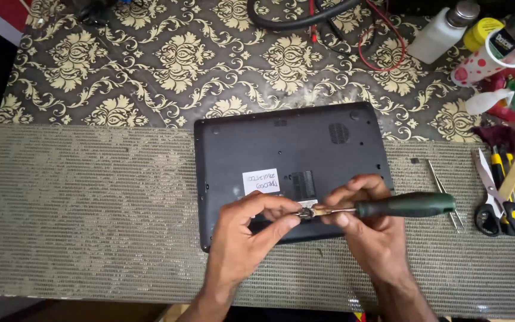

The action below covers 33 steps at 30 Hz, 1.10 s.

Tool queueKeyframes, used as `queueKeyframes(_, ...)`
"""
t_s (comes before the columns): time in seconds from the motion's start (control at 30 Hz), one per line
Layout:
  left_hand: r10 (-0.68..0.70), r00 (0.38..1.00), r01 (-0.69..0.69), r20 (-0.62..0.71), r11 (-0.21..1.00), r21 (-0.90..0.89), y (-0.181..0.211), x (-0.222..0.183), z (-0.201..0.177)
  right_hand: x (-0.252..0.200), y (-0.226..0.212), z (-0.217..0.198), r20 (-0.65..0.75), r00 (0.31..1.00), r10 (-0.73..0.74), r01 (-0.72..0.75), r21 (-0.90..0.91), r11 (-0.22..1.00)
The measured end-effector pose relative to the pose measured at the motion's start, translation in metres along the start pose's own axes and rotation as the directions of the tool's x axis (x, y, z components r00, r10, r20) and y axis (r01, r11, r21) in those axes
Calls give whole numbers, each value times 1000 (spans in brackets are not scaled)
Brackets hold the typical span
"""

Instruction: A person uses a screwdriver to remove multiple screws from the bottom casing of a laptop on a repair bench.

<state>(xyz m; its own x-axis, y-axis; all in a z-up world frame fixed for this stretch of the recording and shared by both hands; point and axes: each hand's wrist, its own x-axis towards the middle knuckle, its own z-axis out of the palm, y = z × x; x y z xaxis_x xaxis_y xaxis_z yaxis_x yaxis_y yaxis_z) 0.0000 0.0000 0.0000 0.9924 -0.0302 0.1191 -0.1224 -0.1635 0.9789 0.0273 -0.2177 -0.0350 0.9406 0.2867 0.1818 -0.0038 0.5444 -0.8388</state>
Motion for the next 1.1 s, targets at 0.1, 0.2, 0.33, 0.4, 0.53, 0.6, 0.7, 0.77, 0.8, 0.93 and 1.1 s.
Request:
queueKeyframes(0.1,10,1000,-10,-3,1000,7,-2,-1,1,0,5,-3,-21,1000,0,-1,-19,1000)
queueKeyframes(0.2,11,1000,-11,5,1000,11,-9,-3,1,2,4,-2,-13,1000,25,-25,5,1000)
queueKeyframes(0.33,-10,1000,10,29,1000,-3,-16,-3,0,4,0,-1,17,999,31,-30,-24,999)
queueKeyframes(0.4,-41,999,41,20,999,-8,-16,-4,1,4,0,-2,23,1000,17,-15,-80,997)
queueKeyframes(0.53,-36,999,36,16,999,-19,-12,-3,0,3,2,-4,37,999,20,-18,-70,997)
queueKeyframes(0.6,-33,999,33,28,999,-5,-14,-3,1,4,2,-4,-17,999,35,-36,-76,996)
queueKeyframes(0.7,-19,999,18,29,1000,17,-15,-2,2,4,6,-5,-31,998,56,-57,-35,998)
queueKeyframes(0.77,38,999,-38,5,994,106,-5,0,3,3,11,-5,-91,994,57,-62,-51,997)
queueKeyframes(0.8,96,995,-91,-16,976,196,0,0,3,2,13,-5,-150,987,59,-69,-65,995)
queueKeyframes(0.93,324,946,-297,-21,890,345,11,4,6,2,13,-6,-151,987,51,-68,-112,991)
queueKeyframes(1.1,441,897,-360,-36,775,518,4,4,10,2,-3,12,-201,979,43,-123,-401,908)
